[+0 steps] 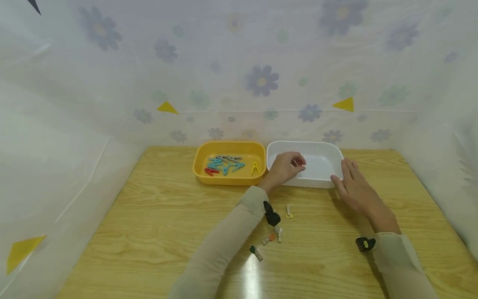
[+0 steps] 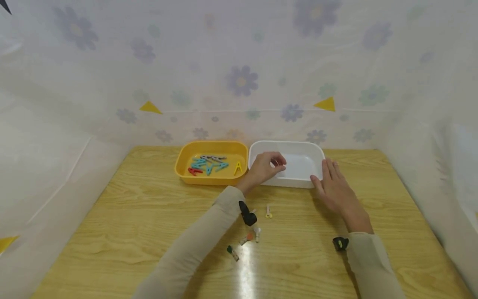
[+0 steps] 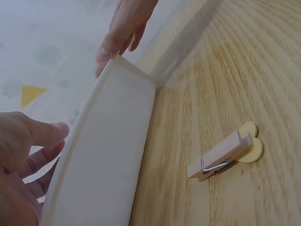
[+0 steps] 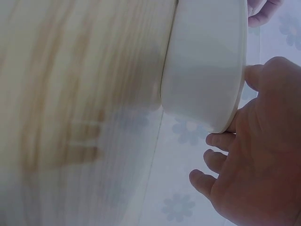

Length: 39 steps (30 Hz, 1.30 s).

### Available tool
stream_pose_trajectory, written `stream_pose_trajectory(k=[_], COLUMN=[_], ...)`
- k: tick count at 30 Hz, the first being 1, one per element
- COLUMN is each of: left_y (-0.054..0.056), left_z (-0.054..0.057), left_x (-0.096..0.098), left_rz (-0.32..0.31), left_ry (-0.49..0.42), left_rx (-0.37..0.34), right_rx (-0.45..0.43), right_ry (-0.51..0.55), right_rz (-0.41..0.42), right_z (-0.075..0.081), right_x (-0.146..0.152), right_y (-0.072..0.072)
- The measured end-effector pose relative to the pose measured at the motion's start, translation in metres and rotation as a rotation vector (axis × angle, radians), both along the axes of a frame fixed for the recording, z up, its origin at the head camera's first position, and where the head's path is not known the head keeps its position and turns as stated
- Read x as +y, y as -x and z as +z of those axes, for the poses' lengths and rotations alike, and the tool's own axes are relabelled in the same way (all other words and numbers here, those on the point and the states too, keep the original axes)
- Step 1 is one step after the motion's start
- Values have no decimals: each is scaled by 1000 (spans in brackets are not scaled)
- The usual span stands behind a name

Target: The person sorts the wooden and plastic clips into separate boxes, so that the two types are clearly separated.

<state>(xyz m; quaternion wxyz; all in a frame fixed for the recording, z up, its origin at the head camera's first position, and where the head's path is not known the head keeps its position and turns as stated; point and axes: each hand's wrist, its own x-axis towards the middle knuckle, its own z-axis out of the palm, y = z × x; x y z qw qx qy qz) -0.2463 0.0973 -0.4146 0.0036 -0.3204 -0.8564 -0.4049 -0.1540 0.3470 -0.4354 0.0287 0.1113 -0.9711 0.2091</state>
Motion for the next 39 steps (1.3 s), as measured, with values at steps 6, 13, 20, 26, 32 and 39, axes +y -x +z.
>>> stream_pose_trajectory(k=[6,13,20,26,32,39], left_y=[-6,-23,-45,-59,-72,-84], left_z=[11,25,26,22,15,9], left_x=[-11,-27,-59,-86,-106,-128], left_rz=[-26,-86,-142,-168,-158,-208], left_ry=[-13,-62,-70,-94,-87,-65], left_rx=[18,30,-28,-53,-75,-118], right_rx=[1,1,-5,-20,-11,-28], right_ry=[5,7,10,11,8,4], right_rz=[5,7,13,13,21,23], right_z=[1,-2,0,0,-2,-1], right_x=[-1,0,0,1,3,2], right_y=[1,1,1,1,2,4])
